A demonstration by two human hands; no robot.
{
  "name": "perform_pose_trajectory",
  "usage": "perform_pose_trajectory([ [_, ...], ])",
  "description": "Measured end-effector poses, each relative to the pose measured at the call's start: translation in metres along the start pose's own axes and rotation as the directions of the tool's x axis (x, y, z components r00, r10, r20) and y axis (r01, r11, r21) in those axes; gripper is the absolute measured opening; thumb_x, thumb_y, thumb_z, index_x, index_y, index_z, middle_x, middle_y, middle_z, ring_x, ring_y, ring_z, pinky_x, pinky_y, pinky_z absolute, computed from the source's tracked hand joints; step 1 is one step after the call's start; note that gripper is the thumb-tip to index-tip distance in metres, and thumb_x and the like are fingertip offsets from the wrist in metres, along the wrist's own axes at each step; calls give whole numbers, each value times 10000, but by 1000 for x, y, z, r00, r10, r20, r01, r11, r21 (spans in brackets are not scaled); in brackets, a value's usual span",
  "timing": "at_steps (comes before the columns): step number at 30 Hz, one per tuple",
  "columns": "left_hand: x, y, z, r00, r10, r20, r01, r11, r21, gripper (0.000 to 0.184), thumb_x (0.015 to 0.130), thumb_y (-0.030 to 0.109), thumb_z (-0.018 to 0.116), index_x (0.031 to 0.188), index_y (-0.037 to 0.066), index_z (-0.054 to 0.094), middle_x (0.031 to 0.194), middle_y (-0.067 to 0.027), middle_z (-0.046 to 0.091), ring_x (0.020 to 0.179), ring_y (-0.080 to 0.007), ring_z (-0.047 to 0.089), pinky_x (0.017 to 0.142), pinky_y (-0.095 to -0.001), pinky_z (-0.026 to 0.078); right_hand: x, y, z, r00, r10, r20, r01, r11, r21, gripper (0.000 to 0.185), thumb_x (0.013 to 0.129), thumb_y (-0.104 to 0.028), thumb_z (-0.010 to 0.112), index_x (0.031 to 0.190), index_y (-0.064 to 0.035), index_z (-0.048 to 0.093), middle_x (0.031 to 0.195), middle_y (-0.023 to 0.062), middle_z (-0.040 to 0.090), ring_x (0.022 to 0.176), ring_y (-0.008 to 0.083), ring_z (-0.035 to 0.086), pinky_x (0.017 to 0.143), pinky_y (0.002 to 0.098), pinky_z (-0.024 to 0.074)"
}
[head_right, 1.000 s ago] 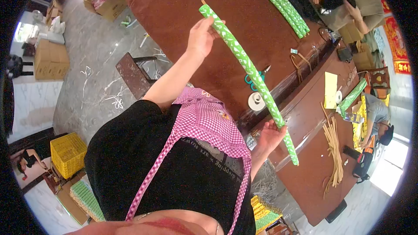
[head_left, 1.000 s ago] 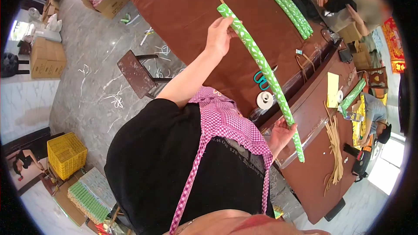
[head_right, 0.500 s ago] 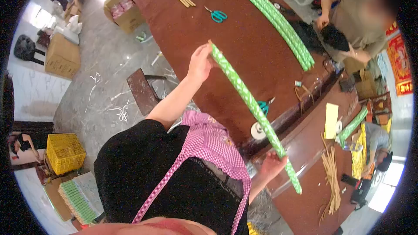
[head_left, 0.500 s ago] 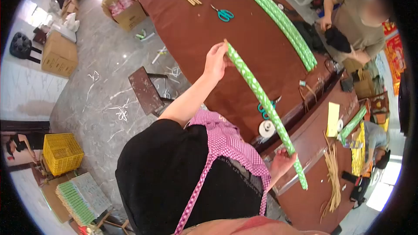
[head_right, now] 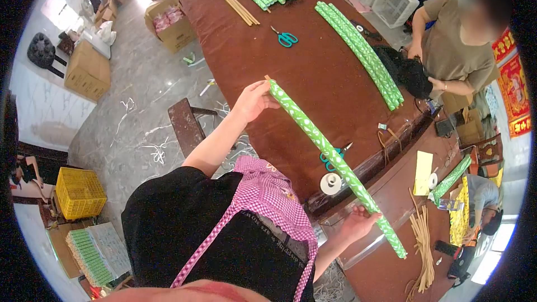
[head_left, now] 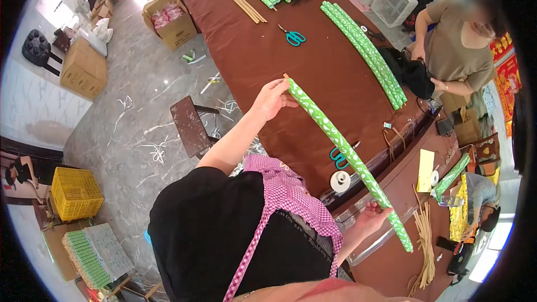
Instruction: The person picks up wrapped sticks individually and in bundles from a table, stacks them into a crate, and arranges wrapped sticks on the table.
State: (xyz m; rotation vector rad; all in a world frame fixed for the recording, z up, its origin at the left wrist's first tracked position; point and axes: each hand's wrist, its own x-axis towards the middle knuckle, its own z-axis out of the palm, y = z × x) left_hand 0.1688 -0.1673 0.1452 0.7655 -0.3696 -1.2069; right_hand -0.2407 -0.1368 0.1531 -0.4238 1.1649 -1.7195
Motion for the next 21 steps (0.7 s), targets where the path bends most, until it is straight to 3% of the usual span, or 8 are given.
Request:
perform_pose_trajectory([
  [2,-5,2,-3,998,-56,8,55,992,115,225,871,232,531,980,35,544,918,-77,601,757,-209,599,641,-353,502,2,-3,0,999,-30,-20,30,999,-35,368,899,-386,454,879,-22,501,707,55,512,632,141,481,556,288,419],
  [5,-7,1,-11,996,-82,24,78,986,145,220,863,225,545,970,32,549,901,-83,609,739,-207,601,632,-333,500,3,-7,2,997,-78,-28,75,994,-85,411,905,-395,431,873,8,499,706,69,511,631,148,482,553,303,442],
  [10,-7,3,-17,998,-63,29,61,995,84,212,863,156,529,996,-8,539,905,-101,608,743,-216,612,616,-344,518,3,-10,7,995,-104,0,103,988,-116,443,912,-402,407,900,31,498,719,90,512,634,165,485,546,312,453],
  [12,-5,3,-20,997,-72,27,70,996,60,202,861,142,526,988,-15,541,906,-104,607,747,-221,612,621,-353,519,4,-12,6,996,-88,12,89,991,-103,437,880,-440,462,927,-9,517,741,67,529,651,170,508,565,305,441],
  [15,-4,0,-28,999,-6,41,6,1000,12,211,833,120,535,990,-22,545,932,-121,603,790,-256,603,657,-410,513,17,-13,-4,997,-76,23,78,995,-68,412,899,-430,417,931,-31,515,778,73,552,672,183,511,583,323,451],
  [18,3,-4,-44,995,-36,96,30,997,65,278,816,157,549,1036,-12,542,988,-129,592,837,-273,588,720,-435,495,23,-17,-5,986,-110,128,119,991,-63,283,914,-323,408,922,-62,519,798,70,568,675,187,524,598,341,463],
  [20,0,0,-46,994,-97,59,96,995,28,283,834,160,525,1062,-7,538,1029,-120,583,963,-248,547,818,-409,445,24,-22,-3,997,-79,-4,79,996,35,218,903,-281,444,928,-77,516,796,73,568,673,190,525,602,367,461],
  [21,2,4,-52,989,-106,105,101,994,48,242,835,145,525,1040,18,548,1037,-105,583,986,-240,537,820,-402,438,21,-28,3,988,-141,-63,142,990,16,209,896,-264,467,933,-63,513,792,77,566,670,189,524,602,362,463],
])
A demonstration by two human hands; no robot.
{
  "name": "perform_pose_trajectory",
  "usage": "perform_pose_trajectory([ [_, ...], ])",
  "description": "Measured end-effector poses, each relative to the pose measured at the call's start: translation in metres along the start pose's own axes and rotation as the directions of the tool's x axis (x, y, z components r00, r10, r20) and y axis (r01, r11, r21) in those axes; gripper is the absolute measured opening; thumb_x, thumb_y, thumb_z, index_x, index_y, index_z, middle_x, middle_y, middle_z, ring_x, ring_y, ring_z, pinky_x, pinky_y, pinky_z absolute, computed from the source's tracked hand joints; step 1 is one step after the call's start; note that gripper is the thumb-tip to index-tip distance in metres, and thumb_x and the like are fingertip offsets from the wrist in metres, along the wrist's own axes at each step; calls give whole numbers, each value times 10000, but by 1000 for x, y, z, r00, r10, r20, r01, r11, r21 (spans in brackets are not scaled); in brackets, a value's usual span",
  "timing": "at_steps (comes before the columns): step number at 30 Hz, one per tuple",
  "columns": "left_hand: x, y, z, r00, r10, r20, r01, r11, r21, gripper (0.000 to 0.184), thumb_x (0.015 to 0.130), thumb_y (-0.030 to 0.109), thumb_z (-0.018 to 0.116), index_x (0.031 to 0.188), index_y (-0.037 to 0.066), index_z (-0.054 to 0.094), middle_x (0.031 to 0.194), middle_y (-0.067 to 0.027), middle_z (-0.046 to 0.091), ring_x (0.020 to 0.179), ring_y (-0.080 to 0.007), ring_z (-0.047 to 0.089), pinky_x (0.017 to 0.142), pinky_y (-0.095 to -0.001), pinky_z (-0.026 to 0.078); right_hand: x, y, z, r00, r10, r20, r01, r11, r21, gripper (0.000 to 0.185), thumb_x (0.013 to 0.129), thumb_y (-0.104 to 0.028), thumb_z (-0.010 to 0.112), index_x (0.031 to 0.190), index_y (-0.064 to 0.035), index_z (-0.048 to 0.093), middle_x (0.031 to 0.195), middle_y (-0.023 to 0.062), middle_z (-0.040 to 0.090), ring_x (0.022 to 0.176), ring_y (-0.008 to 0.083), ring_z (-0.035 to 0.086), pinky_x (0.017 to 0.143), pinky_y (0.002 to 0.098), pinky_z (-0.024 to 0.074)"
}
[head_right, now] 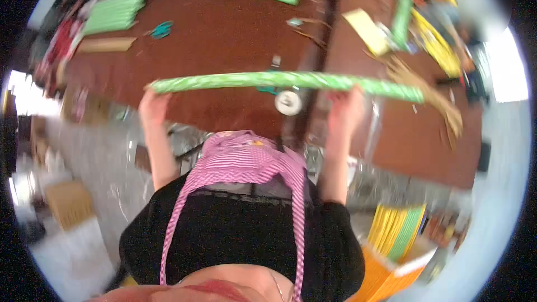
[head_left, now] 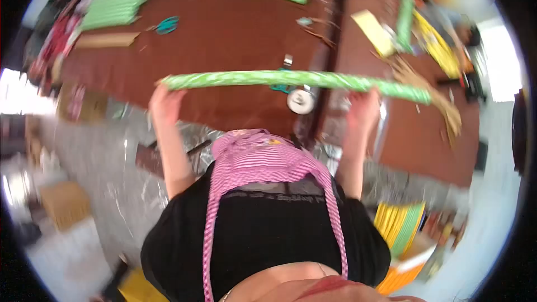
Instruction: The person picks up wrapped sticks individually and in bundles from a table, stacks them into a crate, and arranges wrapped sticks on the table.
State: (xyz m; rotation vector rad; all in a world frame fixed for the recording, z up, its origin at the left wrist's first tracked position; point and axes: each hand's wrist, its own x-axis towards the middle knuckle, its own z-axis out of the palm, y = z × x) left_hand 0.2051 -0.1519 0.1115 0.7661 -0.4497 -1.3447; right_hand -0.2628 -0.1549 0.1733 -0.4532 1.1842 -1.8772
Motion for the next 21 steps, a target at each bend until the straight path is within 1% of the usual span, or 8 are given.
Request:
perform_pose_trajectory([
  [1,-1,-1,-6,999,33,3,-32,994,-106,205,830,126,534,1021,56,553,1064,-94,572,996,-237,525,834,-400,425,10,3,-10,999,7,-47,-6,1000,25,215,893,-255,477,915,-45,515,770,78,562,662,190,533,599,355,467],
  [3,3,4,-30,999,8,-47,-11,998,-64,184,838,133,541,1013,77,545,1096,-86,554,1021,-232,495,864,-390,386,4,-11,-8,998,-51,39,48,997,67,208,884,-239,497,872,-33,525,741,76,563,636,182,545,576,335,476],
  [5,10,3,-53,997,23,-80,-26,999,-43,236,810,175,606,1023,101,537,1097,-67,553,985,-212,522,815,-377,433,9,-16,-11,995,-94,26,93,994,55,197,872,-215,520,838,-22,536,728,79,575,622,174,559,553,316,483],
  [9,8,6,-59,996,-6,-87,8,1000,13,213,815,202,612,991,102,546,1063,-50,564,955,-197,520,817,-360,429,9,-18,-5,992,-103,71,97,991,87,191,864,-196,533,868,-6,550,755,89,596,636,168,573,548,304,487],
  [11,8,6,-61,991,-2,-134,-2,999,-35,171,821,173,603,965,100,546,1040,-50,569,952,-198,521,813,-358,431,8,-22,0,995,-91,34,85,987,135,178,866,-184,527,870,-7,552,755,88,597,633,170,573,543,301,483],
  [15,5,12,-73,994,30,-107,-40,995,-91,140,829,127,585,953,80,540,1019,-60,571,933,-194,526,798,-354,438,24,-26,-12,991,-133,-14,134,981,142,178,870,-185,518,864,-10,553,756,88,599,631,173,572,540,306,480],
  [16,6,13,-79,989,31,-143,-46,994,-101,175,834,141,579,983,58,539,1028,-88,546,924,-227,502,786,-369,432,26,-28,-16,989,-146,-15,146,980,135,183,873,-188,514,859,-10,553,754,88,598,630,173,571,541,309,480],
  [21,1,18,-87,986,28,-167,-45,994,-99,167,832,134,582,976,60,540,1026,-85,548,921,-223,499,779,-368,431,35,-37,-26,985,-173,7,171,978,115,193,878,-195,503,845,-12,553,749,88,594,625,175,565,543,320,481],
])
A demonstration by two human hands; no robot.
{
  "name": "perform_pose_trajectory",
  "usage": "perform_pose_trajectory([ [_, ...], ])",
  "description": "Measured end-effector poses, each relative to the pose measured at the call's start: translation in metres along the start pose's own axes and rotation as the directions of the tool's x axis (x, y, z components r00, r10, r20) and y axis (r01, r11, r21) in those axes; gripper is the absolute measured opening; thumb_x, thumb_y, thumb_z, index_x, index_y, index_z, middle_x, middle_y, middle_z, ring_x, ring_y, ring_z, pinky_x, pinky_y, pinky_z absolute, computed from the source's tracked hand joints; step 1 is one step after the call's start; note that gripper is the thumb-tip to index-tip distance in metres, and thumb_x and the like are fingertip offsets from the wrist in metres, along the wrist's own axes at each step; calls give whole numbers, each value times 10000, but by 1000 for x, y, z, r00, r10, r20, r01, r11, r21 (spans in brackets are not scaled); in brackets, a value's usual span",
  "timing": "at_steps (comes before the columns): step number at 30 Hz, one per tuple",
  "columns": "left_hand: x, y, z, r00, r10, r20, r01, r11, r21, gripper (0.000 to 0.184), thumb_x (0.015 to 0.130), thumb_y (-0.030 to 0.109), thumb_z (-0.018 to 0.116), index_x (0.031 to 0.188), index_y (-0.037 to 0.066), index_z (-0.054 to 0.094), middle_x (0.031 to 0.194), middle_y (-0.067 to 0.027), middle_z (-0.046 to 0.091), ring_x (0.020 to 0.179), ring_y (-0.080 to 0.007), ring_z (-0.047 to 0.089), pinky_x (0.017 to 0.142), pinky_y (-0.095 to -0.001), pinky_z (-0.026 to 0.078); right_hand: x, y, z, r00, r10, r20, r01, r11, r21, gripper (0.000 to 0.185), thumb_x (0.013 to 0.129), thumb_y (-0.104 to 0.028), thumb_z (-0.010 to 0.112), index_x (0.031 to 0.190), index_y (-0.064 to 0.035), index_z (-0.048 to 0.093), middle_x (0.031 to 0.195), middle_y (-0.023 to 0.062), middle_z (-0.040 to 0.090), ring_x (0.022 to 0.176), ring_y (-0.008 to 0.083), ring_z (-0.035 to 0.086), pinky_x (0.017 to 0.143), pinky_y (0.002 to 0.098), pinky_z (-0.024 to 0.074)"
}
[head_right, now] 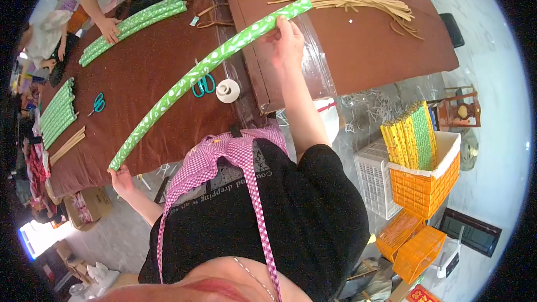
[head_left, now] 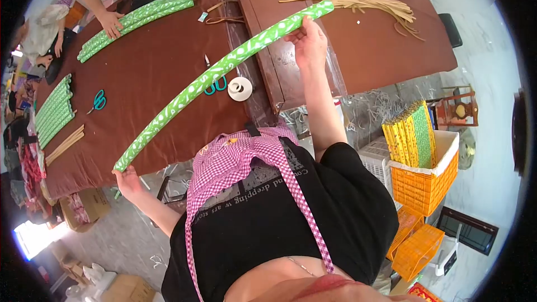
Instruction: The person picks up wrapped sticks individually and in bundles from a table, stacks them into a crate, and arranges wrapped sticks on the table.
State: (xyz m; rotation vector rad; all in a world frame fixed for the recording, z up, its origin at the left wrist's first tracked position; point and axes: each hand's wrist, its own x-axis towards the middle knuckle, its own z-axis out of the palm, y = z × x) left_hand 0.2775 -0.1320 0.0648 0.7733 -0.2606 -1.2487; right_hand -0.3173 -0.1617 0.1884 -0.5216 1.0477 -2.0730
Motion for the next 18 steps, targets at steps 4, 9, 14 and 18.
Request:
perform_pose_trajectory([
  [4,-7,-3,9,1000,21,1,-21,1000,10,155,831,119,579,970,71,528,1045,-60,564,952,-195,516,819,-357,421,-2,0,-2,1000,10,-11,-10,1000,29,198,883,-198,491,865,-9,545,755,97,589,630,191,558,548,323,480],
  [9,-14,-3,24,998,63,19,-62,998,-26,241,839,127,569,1049,25,511,1123,-95,520,1017,-216,475,858,-361,398,1,3,-10,999,43,31,-44,999,17,222,892,-216,457,911,-6,527,803,107,590,689,206,559,595,350,477],
  [14,-14,-4,32,995,82,-52,-85,995,-56,404,843,136,560,1161,-76,431,1139,-148,494,1027,-238,462,875,-362,388,-3,6,-12,995,84,55,-86,996,31,219,889,-221,451,924,-15,516,840,106,586,752,223,556,629,365,468],
  [18,-13,-2,28,996,89,-30,-92,992,-84,398,830,94,555,1171,-67,427,1148,-140,489,1036,-247,453,885,-387,382,-1,11,-20,991,111,79,-113,993,23,189,892,-216,442,918,-41,507,839,91,580,759,225,552,634,376,459],
])
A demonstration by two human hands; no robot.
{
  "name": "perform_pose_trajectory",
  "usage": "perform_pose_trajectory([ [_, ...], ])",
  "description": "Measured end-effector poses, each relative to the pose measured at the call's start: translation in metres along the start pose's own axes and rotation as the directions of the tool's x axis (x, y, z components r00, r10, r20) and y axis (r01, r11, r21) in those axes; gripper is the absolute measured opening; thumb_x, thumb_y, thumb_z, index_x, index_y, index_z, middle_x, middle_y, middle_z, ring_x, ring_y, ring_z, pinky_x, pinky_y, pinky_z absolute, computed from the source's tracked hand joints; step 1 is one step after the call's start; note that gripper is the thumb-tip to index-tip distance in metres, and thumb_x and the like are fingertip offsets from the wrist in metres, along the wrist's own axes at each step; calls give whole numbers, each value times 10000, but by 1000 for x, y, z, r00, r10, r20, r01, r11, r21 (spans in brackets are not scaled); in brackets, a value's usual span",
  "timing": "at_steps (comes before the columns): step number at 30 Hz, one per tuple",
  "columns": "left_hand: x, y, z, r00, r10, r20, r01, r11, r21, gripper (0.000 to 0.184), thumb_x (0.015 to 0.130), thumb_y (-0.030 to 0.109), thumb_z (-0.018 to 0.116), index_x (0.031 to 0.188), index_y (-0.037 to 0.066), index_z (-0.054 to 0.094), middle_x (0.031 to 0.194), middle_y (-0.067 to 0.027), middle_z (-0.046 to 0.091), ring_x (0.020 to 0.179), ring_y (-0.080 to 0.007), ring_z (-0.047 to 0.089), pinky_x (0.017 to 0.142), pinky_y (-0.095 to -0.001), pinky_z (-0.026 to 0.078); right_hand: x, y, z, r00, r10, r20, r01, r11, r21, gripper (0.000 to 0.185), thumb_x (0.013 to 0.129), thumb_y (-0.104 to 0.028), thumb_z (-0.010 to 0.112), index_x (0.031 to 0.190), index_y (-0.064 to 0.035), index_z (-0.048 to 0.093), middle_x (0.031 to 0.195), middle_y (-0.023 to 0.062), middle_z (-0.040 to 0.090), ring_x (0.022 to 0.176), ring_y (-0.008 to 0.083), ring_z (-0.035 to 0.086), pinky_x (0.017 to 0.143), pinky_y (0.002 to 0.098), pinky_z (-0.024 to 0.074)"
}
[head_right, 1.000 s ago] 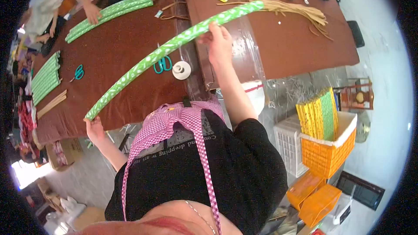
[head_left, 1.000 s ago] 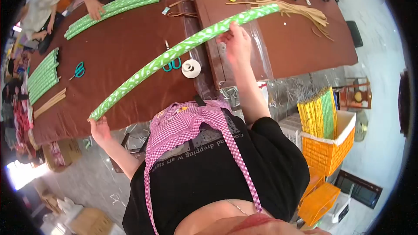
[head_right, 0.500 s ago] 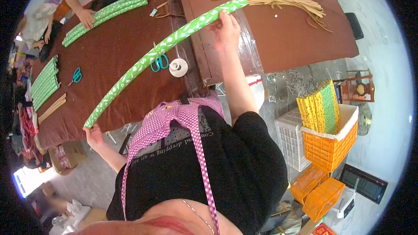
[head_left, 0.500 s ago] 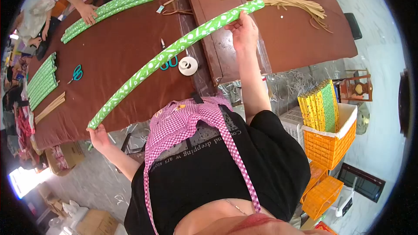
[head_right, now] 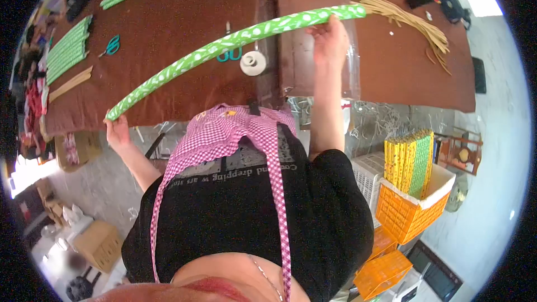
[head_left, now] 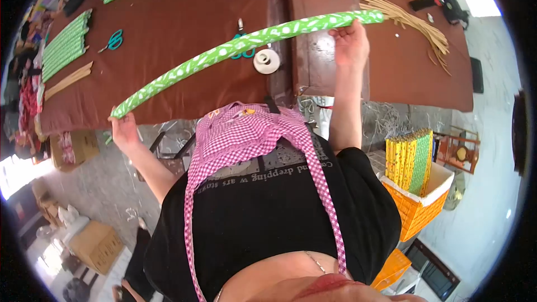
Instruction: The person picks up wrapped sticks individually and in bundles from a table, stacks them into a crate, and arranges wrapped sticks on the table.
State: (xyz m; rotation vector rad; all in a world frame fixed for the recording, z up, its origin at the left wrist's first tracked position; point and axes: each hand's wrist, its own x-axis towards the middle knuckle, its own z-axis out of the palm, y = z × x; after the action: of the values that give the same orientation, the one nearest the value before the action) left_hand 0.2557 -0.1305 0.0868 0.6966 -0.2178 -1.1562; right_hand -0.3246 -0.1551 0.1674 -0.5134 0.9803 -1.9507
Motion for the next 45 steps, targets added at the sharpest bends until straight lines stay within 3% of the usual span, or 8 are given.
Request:
perform_pose_trajectory([
  [6,9,0,-6,993,-49,108,55,997,-56,480,806,160,590,1201,-48,412,1135,-151,496,1077,-277,439,969,-418,306,-3,0,2,995,65,-78,-65,998,3,223,913,-239,400,938,-36,491,839,81,553,754,214,515,634,373,439],
  [9,6,3,-1,998,1,60,1,1000,-21,473,803,163,594,1197,-36,423,1152,-163,493,1098,-284,435,975,-421,308,-4,3,1,994,79,-78,-79,997,0,220,915,-237,397,941,-40,491,877,81,555,782,211,509,658,370,421],
  [11,8,0,4,982,-38,183,51,997,-63,429,841,158,555,1193,-43,413,1151,-161,482,1071,-268,445,920,-395,359,-5,1,-2,996,69,-63,-69,998,12,222,917,-243,394,956,-43,483,911,79,550,803,212,505,673,368,416],
  [20,10,-5,10,988,11,155,-7,1000,-26,421,825,149,562,1181,-40,440,1142,-185,502,1111,-292,436,974,-443,326,-10,1,4,996,74,-58,-73,997,19,236,925,-267,377,966,-58,477,941,81,544,817,209,493,681,357,410],
  [30,1,-5,33,985,9,172,0,999,-51,434,862,207,520,1230,9,408,1237,-189,436,1158,-290,395,999,-450,291,-8,8,-14,993,89,-78,-87,996,25,358,913,-317,406,1096,-13,459,1118,151,528,938,238,504,743,351,414],
  [35,5,-9,31,991,27,131,-20,999,-51,392,858,230,537,1187,34,452,1177,-162,488,1123,-276,424,980,-441,316,-10,7,-11,991,54,-119,-55,998,-7,407,914,-310,393,1115,43,417,1173,189,472,1036,287,476,897,413,403],
  [39,5,-14,36,992,55,111,-48,997,-66,352,834,171,579,1152,59,478,1054,-114,549,1010,-240,504,891,-429,402,-10,7,-19,989,49,-140,-49,999,6,426,915,-316,383,1130,52,411,1165,187,490,1038,281,484,906,416,398],
  [45,5,-18,42,987,70,144,-65,997,-39,376,828,150,582,1175,63,466,1056,-117,553,991,-242,515,895,-439,409,-11,7,-33,990,41,-138,-41,999,1,393,914,-316,388,1087,31,454,1163,185,499,1057,281,484,926,424,389],
])
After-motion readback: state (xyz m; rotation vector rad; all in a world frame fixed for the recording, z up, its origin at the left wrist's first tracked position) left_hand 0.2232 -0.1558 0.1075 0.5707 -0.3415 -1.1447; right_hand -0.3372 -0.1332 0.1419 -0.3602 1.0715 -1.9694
